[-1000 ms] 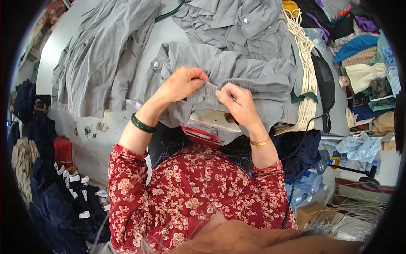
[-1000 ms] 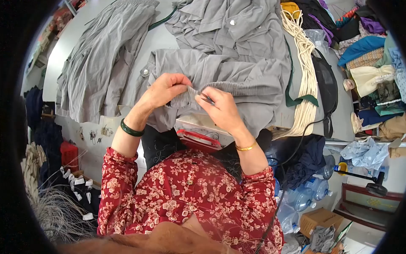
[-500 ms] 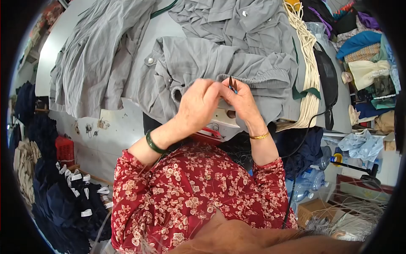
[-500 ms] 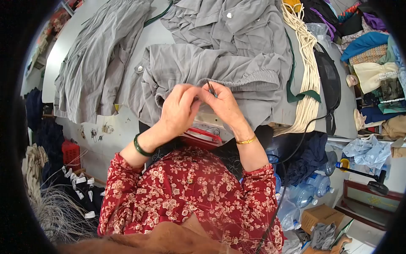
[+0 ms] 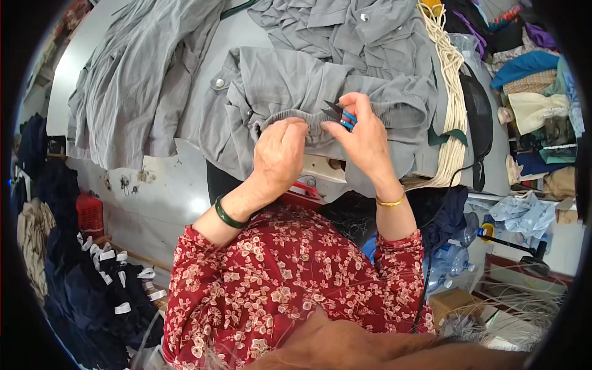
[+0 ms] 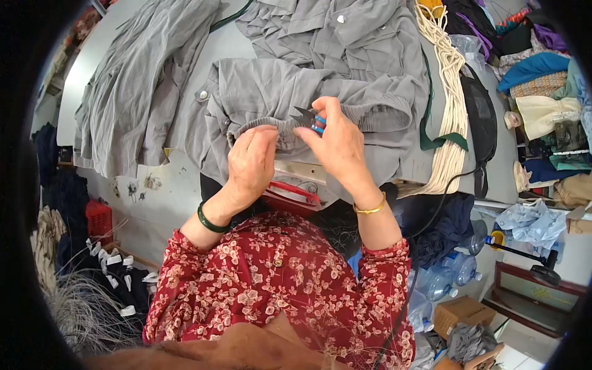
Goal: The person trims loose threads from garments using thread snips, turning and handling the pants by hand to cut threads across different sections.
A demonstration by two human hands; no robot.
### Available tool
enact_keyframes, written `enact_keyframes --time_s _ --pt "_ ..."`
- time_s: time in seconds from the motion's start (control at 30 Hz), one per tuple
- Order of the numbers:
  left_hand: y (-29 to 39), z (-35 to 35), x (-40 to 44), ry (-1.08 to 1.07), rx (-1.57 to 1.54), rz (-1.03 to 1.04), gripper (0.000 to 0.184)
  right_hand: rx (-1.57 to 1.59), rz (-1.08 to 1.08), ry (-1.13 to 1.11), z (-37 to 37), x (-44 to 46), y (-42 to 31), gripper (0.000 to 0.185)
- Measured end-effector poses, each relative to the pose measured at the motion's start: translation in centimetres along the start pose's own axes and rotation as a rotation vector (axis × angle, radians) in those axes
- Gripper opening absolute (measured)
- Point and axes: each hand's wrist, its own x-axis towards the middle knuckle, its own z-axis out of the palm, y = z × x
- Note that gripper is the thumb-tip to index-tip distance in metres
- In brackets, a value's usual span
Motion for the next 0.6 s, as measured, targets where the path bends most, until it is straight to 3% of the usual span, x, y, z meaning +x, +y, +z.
enact_keyframes --time_s 0.13,0.3,0.6 --pt "0.0 -0.7 1.0 -0.075 -0.201 -0.257 0.014 0.125 -0.035 -0.017 -0.4 -0.1 -0.5 0.047" --pt "0.7 -1.4 1.2 -0.099 -0.334 -0.375 0.012 -0.163 -0.338 0.013 -1.4 -1.5 -0.6 0.033" --pt "1.3 -1.0 0.1 -0.048 -0.233 -0.237 0.013 -0.58 -0.621 0.152 -0.6 -1.6 -1.8 0.024"
